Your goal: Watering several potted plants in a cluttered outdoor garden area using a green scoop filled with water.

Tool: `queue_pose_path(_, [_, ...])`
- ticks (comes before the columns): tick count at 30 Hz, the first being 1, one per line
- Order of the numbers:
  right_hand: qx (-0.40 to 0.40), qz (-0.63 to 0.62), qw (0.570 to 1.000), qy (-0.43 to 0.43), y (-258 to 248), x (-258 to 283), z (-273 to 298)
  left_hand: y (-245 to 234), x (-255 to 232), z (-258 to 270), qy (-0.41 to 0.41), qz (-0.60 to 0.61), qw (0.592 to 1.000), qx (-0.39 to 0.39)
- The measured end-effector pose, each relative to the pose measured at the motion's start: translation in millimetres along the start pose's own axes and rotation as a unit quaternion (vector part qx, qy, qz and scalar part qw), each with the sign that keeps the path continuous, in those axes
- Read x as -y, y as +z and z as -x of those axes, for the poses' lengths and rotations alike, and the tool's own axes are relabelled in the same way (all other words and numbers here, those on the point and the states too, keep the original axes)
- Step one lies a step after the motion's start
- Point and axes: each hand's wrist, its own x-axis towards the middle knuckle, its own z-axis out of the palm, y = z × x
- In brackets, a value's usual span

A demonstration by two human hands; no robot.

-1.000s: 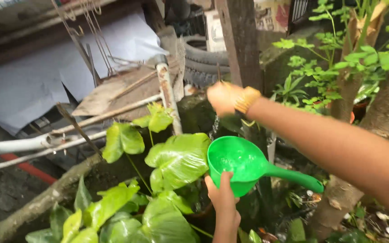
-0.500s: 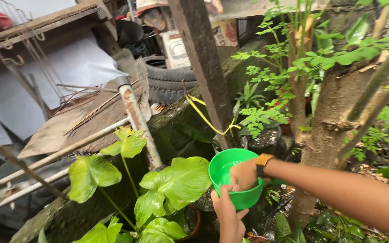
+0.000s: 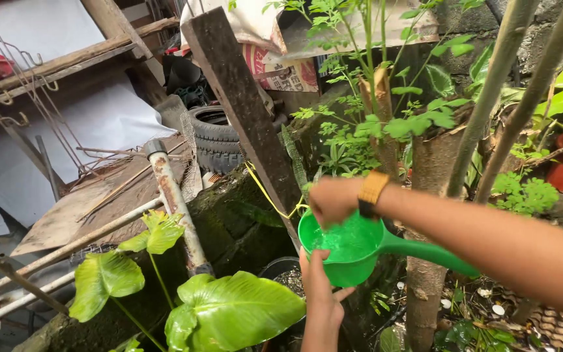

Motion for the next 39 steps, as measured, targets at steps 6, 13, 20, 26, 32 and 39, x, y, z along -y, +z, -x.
queue_pose_path(6, [0.073,0.049,0.994,-0.059,205.3,-104.5,-37.4,12.2,48.9,-20.8,0.005,0.009,0.999,-0.038])
queue_pose_path(13, [0.322,-0.159,0.933,-0.003,58.3,-76.7,6.0,34.3,67.0,11.7,-0.008,0.033,0.998,-0.059])
queue_pose_path(20, [-0.188,-0.037,0.980,-0.052,-90.8,-83.7,-32.2,36.0,72.4,8.8,0.003,0.049,0.996,-0.075])
queue_pose_path(26, [-0.048,-0.108,0.981,-0.155,20.1,-67.0,36.7,32.8,81.1,9.7,0.023,0.049,0.996,-0.069])
queue_pose_path(32, [0.131,-0.052,0.987,-0.080,184.8,-88.2,59.4,44.7,107.4,19.0,0.017,0.031,0.997,-0.065])
queue_pose_path(39, [0.011,0.019,0.997,-0.069,37.0,-89.6,72.1,56.6,121.7,31.9,-0.019,0.016,0.998,-0.050])
